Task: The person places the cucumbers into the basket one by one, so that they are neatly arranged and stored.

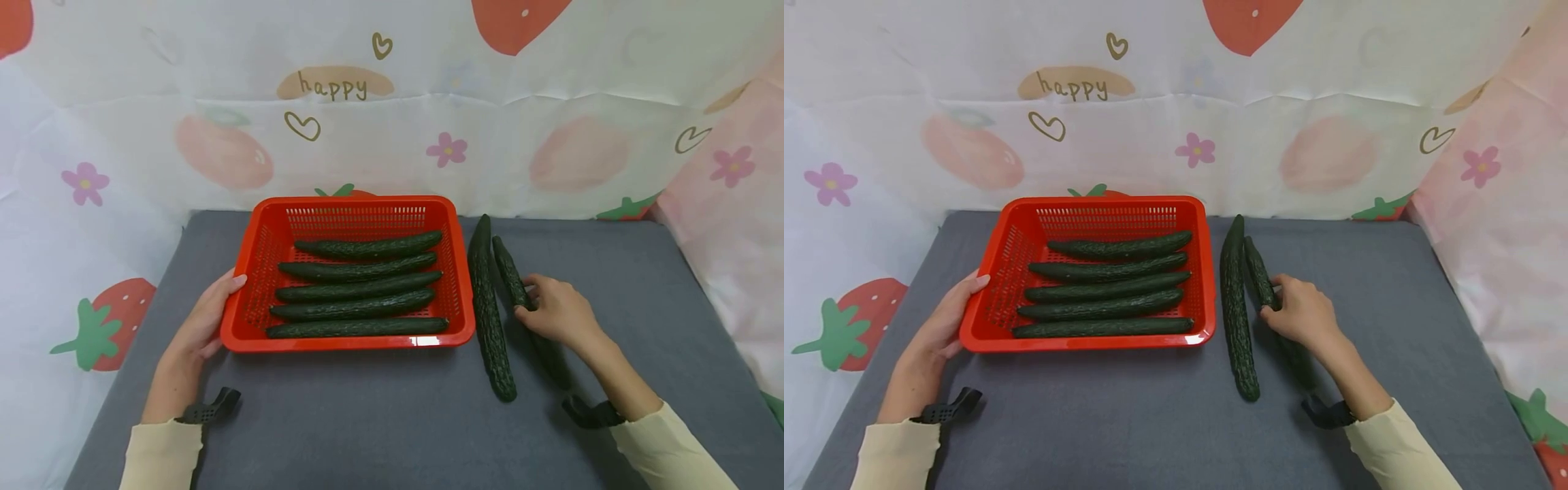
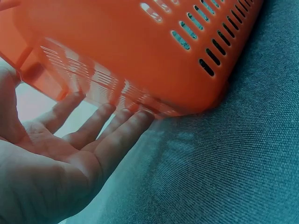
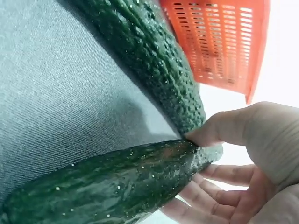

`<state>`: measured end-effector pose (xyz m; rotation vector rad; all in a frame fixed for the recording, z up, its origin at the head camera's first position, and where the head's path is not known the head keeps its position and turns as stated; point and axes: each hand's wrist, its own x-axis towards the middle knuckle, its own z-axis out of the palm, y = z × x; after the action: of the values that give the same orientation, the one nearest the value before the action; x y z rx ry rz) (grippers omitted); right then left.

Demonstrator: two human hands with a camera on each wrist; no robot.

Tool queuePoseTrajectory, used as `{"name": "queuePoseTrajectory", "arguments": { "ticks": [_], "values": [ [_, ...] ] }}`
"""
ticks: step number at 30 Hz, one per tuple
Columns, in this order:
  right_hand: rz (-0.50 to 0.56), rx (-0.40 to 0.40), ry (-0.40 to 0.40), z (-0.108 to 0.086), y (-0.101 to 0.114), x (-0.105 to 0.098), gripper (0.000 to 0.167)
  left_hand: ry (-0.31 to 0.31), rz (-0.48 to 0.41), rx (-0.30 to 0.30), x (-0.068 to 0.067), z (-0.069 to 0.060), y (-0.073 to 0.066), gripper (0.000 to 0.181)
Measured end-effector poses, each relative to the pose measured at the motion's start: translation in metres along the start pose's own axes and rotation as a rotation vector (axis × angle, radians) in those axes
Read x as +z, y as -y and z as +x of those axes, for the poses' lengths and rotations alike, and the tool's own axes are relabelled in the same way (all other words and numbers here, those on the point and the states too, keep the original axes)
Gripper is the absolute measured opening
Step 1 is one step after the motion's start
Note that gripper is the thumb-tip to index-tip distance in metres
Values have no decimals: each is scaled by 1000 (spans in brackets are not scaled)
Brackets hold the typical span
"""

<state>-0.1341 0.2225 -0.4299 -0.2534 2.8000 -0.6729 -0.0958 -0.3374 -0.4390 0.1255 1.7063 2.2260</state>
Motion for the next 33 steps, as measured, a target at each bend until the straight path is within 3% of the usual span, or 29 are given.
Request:
{"name": "queuePoseTrajectory", "arguments": {
  "ticks": [10,20,33],
  "values": [
    [52,-43,-59,-1,0,3,52,-44,21,-30,-1,-2,1,40],
    [70,-44,-123,-5,1,1,57,-71,33,-45,0,-3,2,40],
    [166,-130,-110,-12,18,-9,54,-22,26,-10,0,0,0,41]
  ]
}}
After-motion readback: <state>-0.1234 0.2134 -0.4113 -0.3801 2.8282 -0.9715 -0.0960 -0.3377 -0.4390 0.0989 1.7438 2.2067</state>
